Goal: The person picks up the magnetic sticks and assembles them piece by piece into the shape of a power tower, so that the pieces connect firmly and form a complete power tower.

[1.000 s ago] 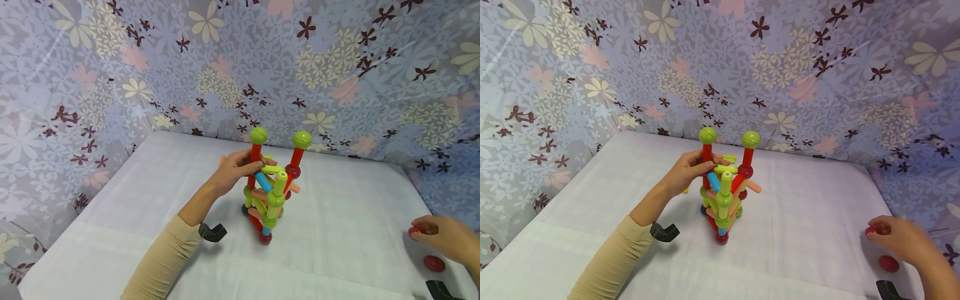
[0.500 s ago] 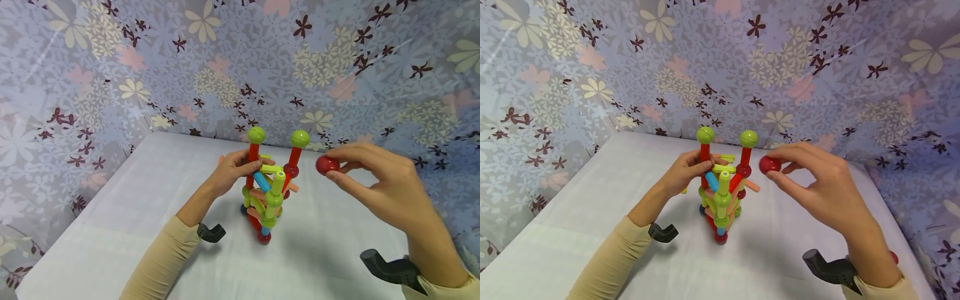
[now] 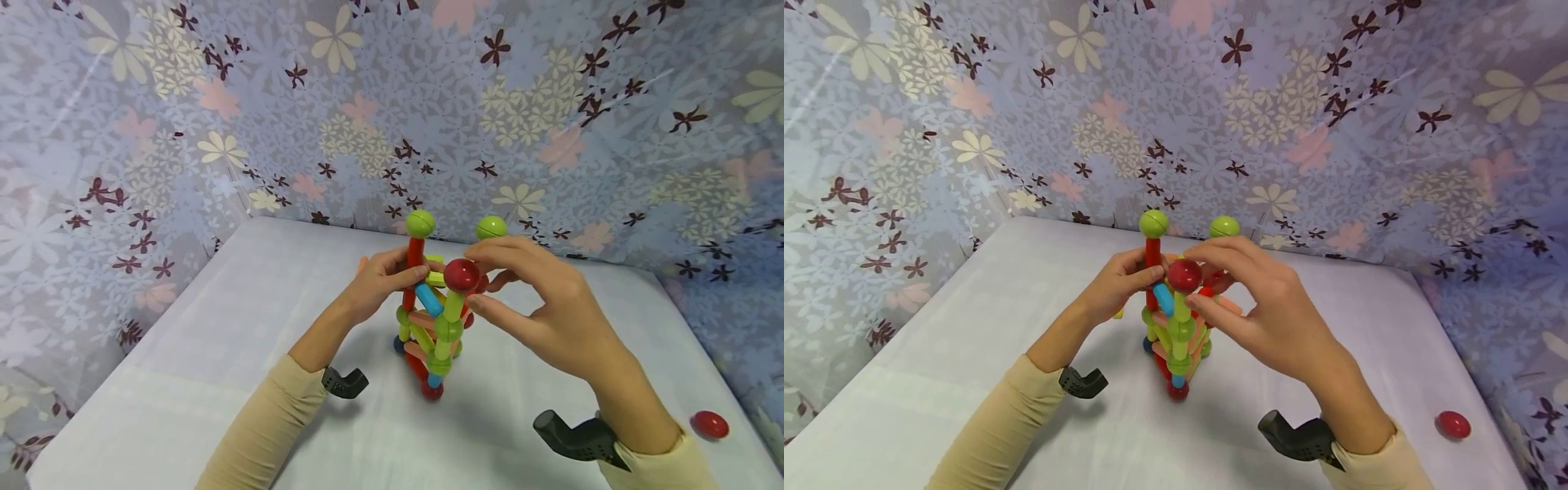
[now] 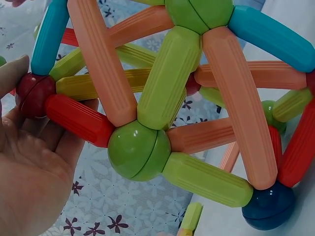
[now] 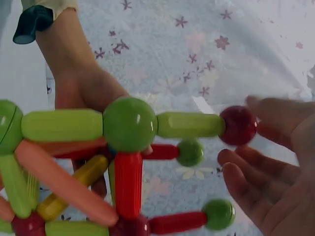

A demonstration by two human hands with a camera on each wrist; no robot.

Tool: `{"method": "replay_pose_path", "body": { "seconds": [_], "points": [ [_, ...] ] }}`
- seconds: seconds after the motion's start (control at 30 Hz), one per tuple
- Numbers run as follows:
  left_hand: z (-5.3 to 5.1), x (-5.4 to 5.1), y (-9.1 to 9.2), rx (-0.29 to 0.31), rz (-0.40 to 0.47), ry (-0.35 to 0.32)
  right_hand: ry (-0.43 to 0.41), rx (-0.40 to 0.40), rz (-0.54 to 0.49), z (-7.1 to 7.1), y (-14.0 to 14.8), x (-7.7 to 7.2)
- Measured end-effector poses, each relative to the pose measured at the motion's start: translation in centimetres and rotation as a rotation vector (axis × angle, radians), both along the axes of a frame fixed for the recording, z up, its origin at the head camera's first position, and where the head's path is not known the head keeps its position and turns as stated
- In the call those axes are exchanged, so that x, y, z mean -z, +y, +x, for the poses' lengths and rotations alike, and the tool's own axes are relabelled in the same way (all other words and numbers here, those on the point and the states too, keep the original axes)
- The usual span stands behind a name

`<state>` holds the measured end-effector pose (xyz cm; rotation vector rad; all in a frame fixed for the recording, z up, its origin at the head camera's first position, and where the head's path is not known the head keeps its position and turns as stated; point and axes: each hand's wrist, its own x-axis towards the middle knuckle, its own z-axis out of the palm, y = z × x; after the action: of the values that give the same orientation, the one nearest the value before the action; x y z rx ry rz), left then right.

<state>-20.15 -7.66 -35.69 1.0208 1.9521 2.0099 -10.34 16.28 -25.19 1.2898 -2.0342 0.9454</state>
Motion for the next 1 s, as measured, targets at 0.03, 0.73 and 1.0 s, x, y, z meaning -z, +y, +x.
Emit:
{"method": "replay_pose_path", "body": {
  "seconds": [0.03, 0.73, 1.0],
  "points": [
    [0.0, 0.0, -0.1, -0.002, 0.000, 0.003, -0.003, -0.013, -0.015, -0.1, 0.3, 0.1],
    [0.0, -0.1, 0.1, 0.001, 0.003, 0.009, -0.341, 0.593, 0.482, -13.3, 4.1, 20.2],
    [0.0, 0.0, 0.0, 0.014, 0.032, -0.006, -0.570, 0.527, 0.389, -13.1, 5.7, 17.6]
  ]
}}
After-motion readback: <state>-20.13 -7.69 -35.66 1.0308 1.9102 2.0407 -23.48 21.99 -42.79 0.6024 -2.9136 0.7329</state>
